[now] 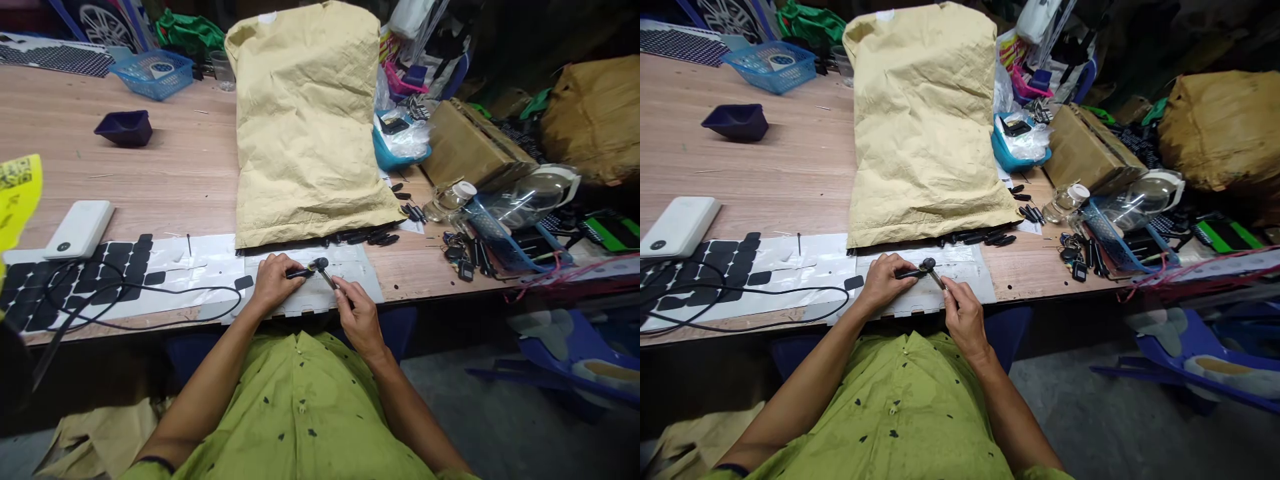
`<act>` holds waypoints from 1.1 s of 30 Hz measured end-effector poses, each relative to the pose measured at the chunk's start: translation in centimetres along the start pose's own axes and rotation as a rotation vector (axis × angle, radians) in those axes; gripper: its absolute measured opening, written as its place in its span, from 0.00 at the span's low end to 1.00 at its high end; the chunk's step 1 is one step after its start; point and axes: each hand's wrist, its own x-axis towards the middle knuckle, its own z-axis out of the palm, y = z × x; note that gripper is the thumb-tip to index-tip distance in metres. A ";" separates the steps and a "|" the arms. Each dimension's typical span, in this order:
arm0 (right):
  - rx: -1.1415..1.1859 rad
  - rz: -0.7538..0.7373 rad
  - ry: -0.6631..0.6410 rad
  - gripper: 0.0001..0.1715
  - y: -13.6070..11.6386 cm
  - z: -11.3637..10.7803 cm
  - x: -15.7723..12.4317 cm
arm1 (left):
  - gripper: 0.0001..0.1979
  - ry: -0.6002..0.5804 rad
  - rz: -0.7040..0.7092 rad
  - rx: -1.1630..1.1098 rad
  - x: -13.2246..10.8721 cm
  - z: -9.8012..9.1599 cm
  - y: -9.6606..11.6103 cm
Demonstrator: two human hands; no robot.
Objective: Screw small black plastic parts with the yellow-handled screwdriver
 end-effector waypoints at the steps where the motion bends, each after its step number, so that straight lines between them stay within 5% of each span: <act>1: 0.002 -0.007 0.000 0.19 -0.1 0.0 0.0 | 0.09 0.001 0.000 0.000 0.0 0.0 0.0; 8: -0.056 -0.134 0.040 0.20 -1.0 1.0 -0.4 | 0.07 -0.013 -0.008 0.002 0.1 -0.3 0.3; 25: -0.099 -0.119 0.088 0.20 0.1 0.8 -0.6 | 0.09 -0.019 -0.014 0.017 0.0 -0.4 0.2; 33: -0.241 -0.024 0.273 0.19 2.0 -0.8 0.7 | 0.09 -0.003 -0.033 0.012 0.0 -0.4 0.2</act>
